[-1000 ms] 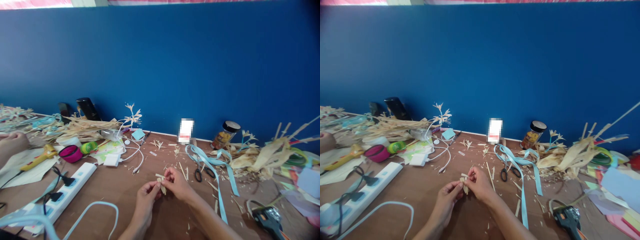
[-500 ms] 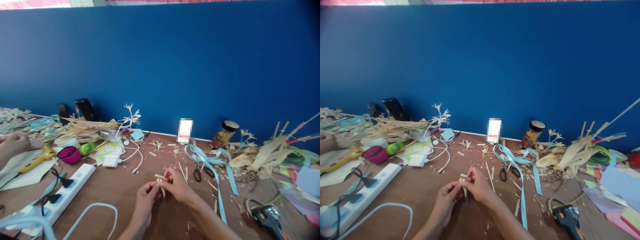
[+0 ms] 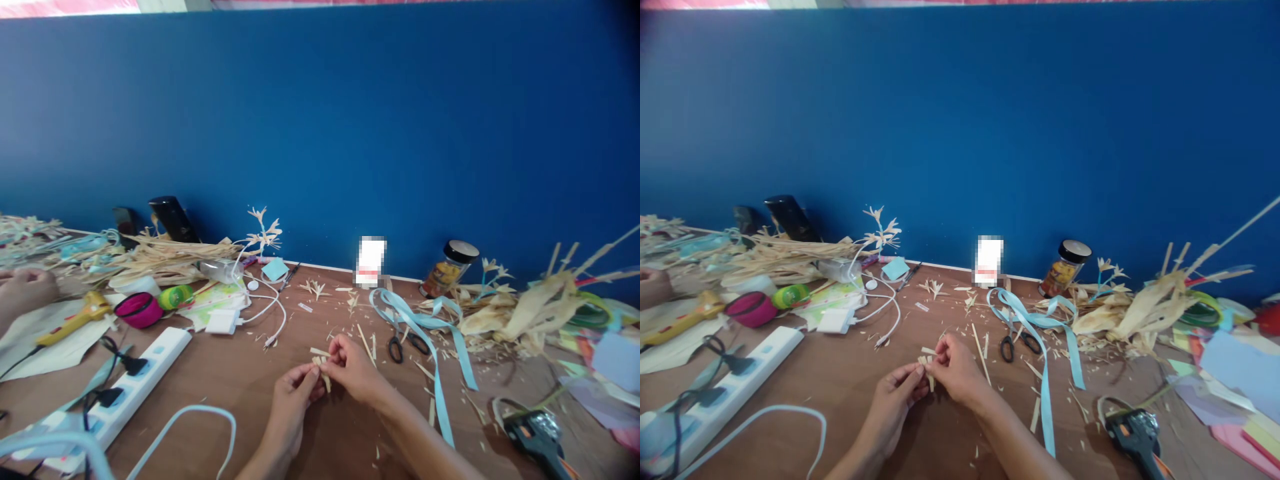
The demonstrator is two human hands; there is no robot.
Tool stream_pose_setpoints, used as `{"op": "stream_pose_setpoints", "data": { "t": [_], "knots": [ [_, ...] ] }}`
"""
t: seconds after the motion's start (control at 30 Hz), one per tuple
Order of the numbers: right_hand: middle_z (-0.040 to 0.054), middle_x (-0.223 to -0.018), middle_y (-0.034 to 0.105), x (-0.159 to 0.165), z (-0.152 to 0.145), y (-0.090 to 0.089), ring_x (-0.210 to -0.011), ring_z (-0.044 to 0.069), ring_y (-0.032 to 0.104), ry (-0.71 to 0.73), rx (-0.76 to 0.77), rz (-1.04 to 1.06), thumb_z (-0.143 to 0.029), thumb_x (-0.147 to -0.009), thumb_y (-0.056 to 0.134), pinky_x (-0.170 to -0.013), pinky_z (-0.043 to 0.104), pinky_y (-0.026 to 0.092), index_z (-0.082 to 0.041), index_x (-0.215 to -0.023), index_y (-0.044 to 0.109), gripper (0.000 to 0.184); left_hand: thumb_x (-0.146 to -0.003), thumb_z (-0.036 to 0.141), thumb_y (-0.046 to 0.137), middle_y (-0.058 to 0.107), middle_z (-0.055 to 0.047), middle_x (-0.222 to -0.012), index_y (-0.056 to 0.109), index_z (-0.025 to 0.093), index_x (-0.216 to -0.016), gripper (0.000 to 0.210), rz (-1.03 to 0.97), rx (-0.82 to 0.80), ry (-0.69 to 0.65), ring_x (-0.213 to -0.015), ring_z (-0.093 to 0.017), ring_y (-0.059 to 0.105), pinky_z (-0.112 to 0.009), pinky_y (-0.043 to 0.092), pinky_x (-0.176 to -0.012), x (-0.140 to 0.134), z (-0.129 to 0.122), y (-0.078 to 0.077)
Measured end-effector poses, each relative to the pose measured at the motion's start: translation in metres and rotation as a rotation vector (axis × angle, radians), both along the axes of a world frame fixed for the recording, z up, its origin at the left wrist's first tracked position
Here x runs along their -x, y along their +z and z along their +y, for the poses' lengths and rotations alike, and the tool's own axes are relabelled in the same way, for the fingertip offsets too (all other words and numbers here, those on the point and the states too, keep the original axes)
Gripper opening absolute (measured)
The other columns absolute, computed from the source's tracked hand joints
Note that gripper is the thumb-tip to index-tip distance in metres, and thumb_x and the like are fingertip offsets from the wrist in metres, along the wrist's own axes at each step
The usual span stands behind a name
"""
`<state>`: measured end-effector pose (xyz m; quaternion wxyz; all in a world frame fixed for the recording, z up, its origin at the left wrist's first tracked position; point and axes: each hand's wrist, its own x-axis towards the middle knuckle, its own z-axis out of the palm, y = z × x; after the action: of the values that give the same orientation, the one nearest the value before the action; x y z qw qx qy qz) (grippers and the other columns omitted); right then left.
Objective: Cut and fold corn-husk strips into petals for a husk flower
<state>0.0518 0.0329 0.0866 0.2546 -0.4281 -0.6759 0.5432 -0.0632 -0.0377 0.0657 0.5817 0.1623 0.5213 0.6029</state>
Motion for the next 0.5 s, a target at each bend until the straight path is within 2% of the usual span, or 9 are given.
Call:
{"op": "stream_pose_setpoints", "data": {
  "t": [0.23,0.33,0.5],
  "knots": [
    [-0.0062,-0.059,0.050,-0.0009,-0.0005,-0.0008,-0.053,0.009,0.046,-0.014,-0.005,-0.031,-0.018,-0.065,0.057,-0.049,0.018,0.035,-0.020,-0.076,0.042,0.019,-0.059,0.034,0.069,0.062,-0.003,-0.061,0.068,0.012,-0.074,0.027,0.027,-0.001,-0.012,-0.055,-0.009,0.053,-0.020,0.044,-0.057,-0.0008,-0.0002,0.0004],
    [-0.0053,-0.062,0.052,-0.0013,-0.0023,-0.0017,-0.055,0.009,0.048,-0.034,-0.067,-0.069,-0.017,-0.066,0.057,-0.050,0.018,0.035,-0.021,-0.077,0.043,0.018,-0.058,0.035,0.069,0.060,-0.002,-0.058,0.068,0.012,-0.073,0.027,0.041,0.007,-0.012,-0.054,-0.009,0.052,-0.019,0.043,-0.056,-0.0009,-0.0002,0.0005],
    [-0.0039,-0.064,0.056,-0.0009,-0.0048,-0.0039,-0.056,0.010,0.050,-0.083,-0.146,-0.186,-0.021,-0.067,0.057,-0.051,0.019,0.035,-0.021,-0.077,0.046,0.015,-0.061,0.034,0.068,0.062,-0.004,-0.065,0.067,0.012,-0.076,0.027,0.066,0.019,-0.019,-0.058,-0.010,0.053,-0.021,0.045,-0.060,-0.0023,-0.0005,0.0033]
  ]
}}
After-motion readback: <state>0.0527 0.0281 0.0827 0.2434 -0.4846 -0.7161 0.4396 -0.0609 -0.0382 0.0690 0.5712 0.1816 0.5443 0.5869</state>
